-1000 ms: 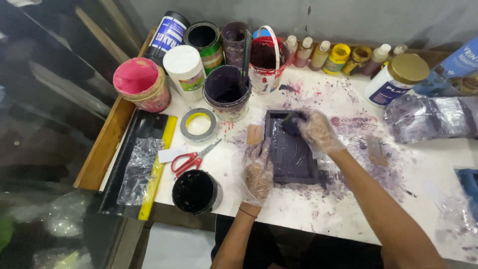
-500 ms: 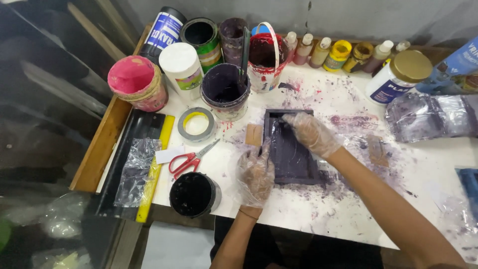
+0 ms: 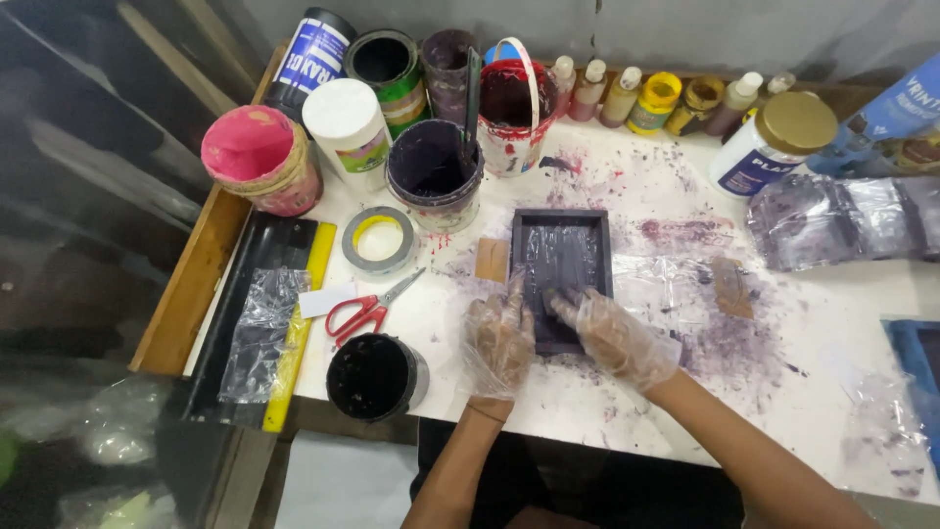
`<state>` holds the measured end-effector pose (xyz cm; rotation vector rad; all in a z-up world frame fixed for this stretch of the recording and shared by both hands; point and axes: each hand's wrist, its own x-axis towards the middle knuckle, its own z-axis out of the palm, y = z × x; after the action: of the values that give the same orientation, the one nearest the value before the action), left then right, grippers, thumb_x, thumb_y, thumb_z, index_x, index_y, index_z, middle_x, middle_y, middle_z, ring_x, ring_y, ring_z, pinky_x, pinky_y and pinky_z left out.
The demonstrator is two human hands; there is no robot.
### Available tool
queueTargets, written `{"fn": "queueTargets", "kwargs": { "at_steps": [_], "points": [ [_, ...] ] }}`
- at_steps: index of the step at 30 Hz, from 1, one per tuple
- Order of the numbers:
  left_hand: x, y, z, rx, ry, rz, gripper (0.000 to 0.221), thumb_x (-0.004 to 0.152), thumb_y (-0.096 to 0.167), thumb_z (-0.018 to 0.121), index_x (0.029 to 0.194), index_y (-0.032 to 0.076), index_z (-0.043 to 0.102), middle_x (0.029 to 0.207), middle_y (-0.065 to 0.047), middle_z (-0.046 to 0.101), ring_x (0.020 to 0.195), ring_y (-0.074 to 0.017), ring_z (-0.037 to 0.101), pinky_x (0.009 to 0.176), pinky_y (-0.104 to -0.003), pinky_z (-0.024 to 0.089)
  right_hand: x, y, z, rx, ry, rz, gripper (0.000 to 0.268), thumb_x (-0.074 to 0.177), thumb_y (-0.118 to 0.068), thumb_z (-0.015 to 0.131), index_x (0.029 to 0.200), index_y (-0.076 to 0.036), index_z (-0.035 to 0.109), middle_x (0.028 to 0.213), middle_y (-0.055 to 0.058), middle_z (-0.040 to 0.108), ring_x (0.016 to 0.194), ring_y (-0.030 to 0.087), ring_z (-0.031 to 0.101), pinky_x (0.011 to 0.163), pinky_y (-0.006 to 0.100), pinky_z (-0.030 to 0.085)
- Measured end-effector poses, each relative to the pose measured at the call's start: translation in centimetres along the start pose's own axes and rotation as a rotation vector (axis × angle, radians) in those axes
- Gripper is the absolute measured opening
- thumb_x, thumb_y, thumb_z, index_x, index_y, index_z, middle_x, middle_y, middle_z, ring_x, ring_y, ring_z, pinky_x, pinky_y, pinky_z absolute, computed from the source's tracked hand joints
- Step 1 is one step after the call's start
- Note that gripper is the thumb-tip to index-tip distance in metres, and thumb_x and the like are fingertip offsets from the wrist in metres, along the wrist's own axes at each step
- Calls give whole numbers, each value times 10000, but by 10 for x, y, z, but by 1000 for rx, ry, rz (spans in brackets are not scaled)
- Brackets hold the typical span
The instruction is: Applying purple ink to small transparent film strips and arranging them in a black tray.
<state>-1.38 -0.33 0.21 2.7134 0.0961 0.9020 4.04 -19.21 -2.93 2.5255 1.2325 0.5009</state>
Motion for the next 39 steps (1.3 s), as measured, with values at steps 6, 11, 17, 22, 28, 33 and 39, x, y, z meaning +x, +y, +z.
{"fn": "queueTargets", "kwargs": {
  "at_steps": [6, 11, 17, 22, 28, 33, 39],
  "points": [
    [-3, -2, 10, 12, 25, 15, 353, 828, 232, 706, 1177, 198, 748, 775, -69, 666, 706, -252, 628, 637, -386, 531, 2, -11, -83, 442, -522, 17, 689, 1008, -93, 443, 1633, -256, 200, 1172, 120, 679, 1139, 174, 664, 1189, 370, 351],
    [-6, -4, 19, -37, 76, 12, 337, 840, 218, 698, 1171, 203, 759, 765, -72, 666, 686, -263, 617, 629, -388, 519, -12, -12, -36, 741, -363, 284, 364, 1051, -205, 434, 1386, -273, 559, 921, 76, 660, 821, 164, 721, 829, 319, 632],
    [-20, -12, 45, 27, 81, -37, 378, 817, 281, 715, 1192, 265, 755, 850, -67, 675, 785, -257, 614, 735, -399, 517, 38, 28, -10, 891, -27, 445, 399, 928, -135, 602, 1324, -177, 626, 1037, 191, 672, 1057, 377, 660, 999, 506, 498],
    [-14, -9, 36, -40, 73, -75, 402, 793, 238, 727, 1194, 257, 752, 809, -64, 674, 743, -262, 629, 705, -399, 526, 91, 78, 12, 1056, 51, 443, 324, 937, -113, 547, 1223, -152, 695, 1078, 216, 713, 1106, 399, 665, 990, 482, 526],
    [-5, -3, 21, -101, 65, -84, 456, 750, 184, 743, 1203, 230, 742, 724, -57, 670, 653, -242, 646, 619, -374, 544, 116, 83, 25, 1133, 171, 552, 441, 905, -90, 587, 1340, -120, 651, 1169, 259, 692, 1152, 415, 648, 981, 497, 532],
    [-2, 2, 13, -167, 60, -256, 315, 785, 258, 728, 1095, 211, 747, 679, -2, 625, 606, -197, 638, 554, -317, 529, 87, 86, -37, 1137, 267, 620, 575, 898, -162, 710, 1455, -140, 568, 1240, 265, 651, 1197, 439, 617, 992, 533, 518],
    [-3, -6, 19, -490, 20, -445, 481, 882, 136, 698, 1362, 157, 680, 767, -162, 711, 726, -303, 734, 610, -357, 600, 5, 104, -6, 836, 271, 548, 379, 993, -289, 644, 1354, -176, 666, 1235, 201, 678, 1198, 407, 631, 1003, 494, 515]
  ]
}}
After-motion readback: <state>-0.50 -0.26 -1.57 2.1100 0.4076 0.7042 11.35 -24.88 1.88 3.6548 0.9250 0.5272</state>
